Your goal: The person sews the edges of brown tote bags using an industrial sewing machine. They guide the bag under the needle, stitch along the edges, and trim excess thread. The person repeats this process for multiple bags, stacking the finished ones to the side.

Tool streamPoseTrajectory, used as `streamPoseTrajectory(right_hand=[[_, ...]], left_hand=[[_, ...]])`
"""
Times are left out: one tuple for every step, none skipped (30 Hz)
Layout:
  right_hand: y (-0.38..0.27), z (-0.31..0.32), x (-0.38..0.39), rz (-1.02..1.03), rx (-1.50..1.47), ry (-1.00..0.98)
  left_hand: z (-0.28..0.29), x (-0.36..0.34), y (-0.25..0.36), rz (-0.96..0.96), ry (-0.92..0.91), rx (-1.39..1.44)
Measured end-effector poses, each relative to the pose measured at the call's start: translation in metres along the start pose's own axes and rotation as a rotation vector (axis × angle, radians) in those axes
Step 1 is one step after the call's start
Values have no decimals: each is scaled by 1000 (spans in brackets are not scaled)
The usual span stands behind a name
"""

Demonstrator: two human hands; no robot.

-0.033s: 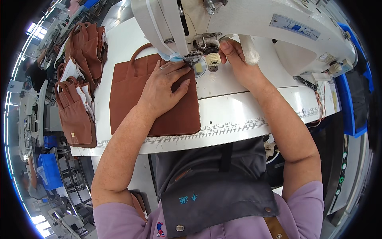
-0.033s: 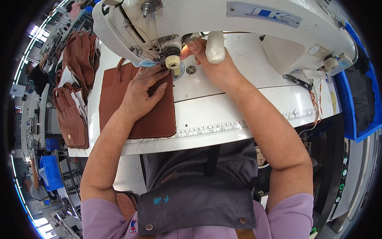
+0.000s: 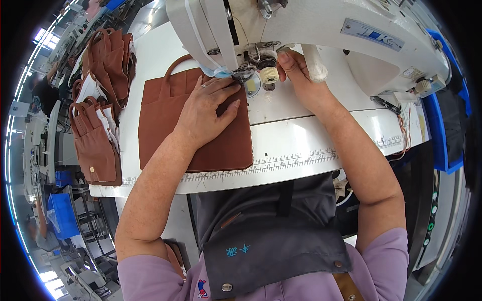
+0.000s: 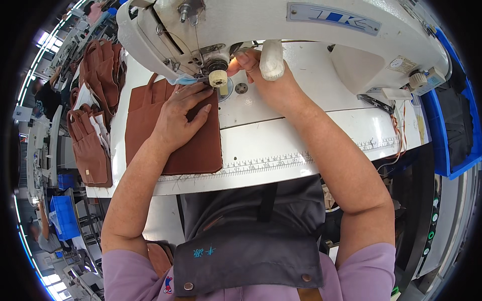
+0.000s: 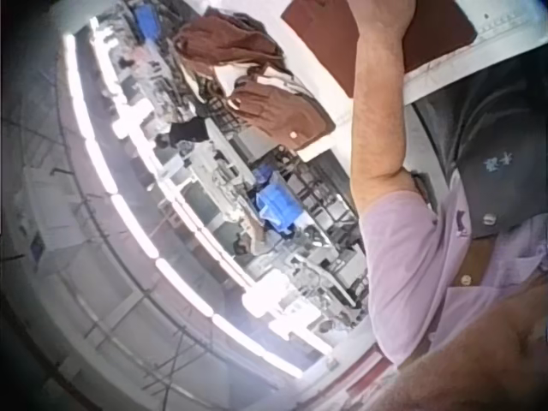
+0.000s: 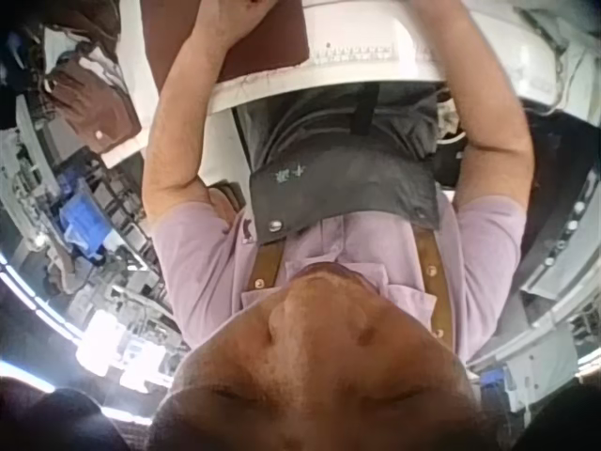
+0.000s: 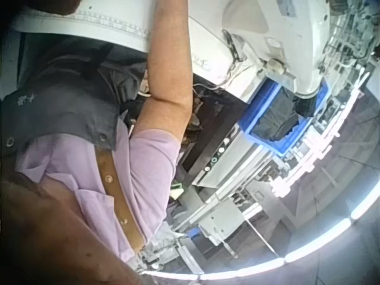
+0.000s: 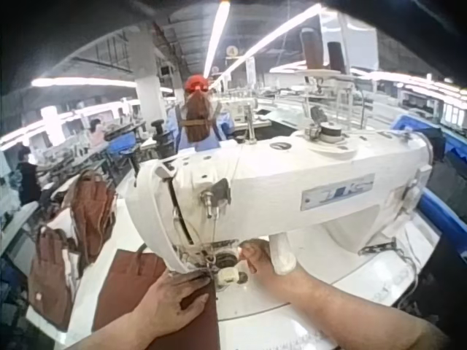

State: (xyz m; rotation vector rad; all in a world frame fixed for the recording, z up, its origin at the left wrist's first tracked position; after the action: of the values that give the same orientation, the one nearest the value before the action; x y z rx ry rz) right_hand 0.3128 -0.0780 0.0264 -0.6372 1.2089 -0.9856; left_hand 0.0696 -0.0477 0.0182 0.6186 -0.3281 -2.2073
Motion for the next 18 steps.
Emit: streamPoseTrajectory(right_hand=[[0,0,1,-12,-10,-15],[-1,1,2,-24,-20,-30],[-1,1,2,-36,-30,-45],[0,1,3,-36,-33,-53],[2,0,4,-37,-35,-61],[4,-1,5,-37,-38,-69],[6,0,5,-50,-12,-80],[8,1,6,-62,15,-92],[9,2,6,-75,41,-102],[10,1,7,-51,34,-102],[10,0,8,-28,28,-101],[11,-1,8,-5,21,-99],[12,-1,9,2,48,-123],[13,-2,10,9,74,-147],[13,-2,11,15,101,-170],[10,-3,11,-4,171,-215],[4,-3,10,-23,241,-260],[1,-4,10,-42,311,-305]], left_hand=[[0,0,0,-6,5,0],[0,0,-1,-12,9,-1],[-1,0,-2,7,6,-14],[-3,-1,-3,24,3,-24],[-3,-2,-4,42,0,-34],[-3,-3,-3,52,7,-25],[-3,-5,-3,62,15,-15],[-3,-6,-3,72,23,-5],[-4,-8,-5,75,19,4],[-5,-9,-7,79,15,12],[-6,-9,-9,83,12,20],[-6,-9,-9,89,15,22],[-7,-9,-9,93,16,25],[-7,-9,-9,97,17,27],[-7,-9,-8,107,18,34],[-6,-9,-8,118,18,40],[-5,-9,-8,129,19,46],[-4,-8,-8,131,31,41]])
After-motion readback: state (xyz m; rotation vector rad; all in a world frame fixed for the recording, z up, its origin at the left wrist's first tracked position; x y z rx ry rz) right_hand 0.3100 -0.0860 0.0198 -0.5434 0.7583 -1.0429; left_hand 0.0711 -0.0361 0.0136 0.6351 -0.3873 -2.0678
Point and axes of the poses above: each hand's wrist, its own x-axis away from the middle knuckle, its own z-axis out of the back of the hand, y = z × x, the point moved 1 cm from there along -x, towards the middle knuckle, and after that the axes turned 11 degrees about z, right-handed, at the moved point
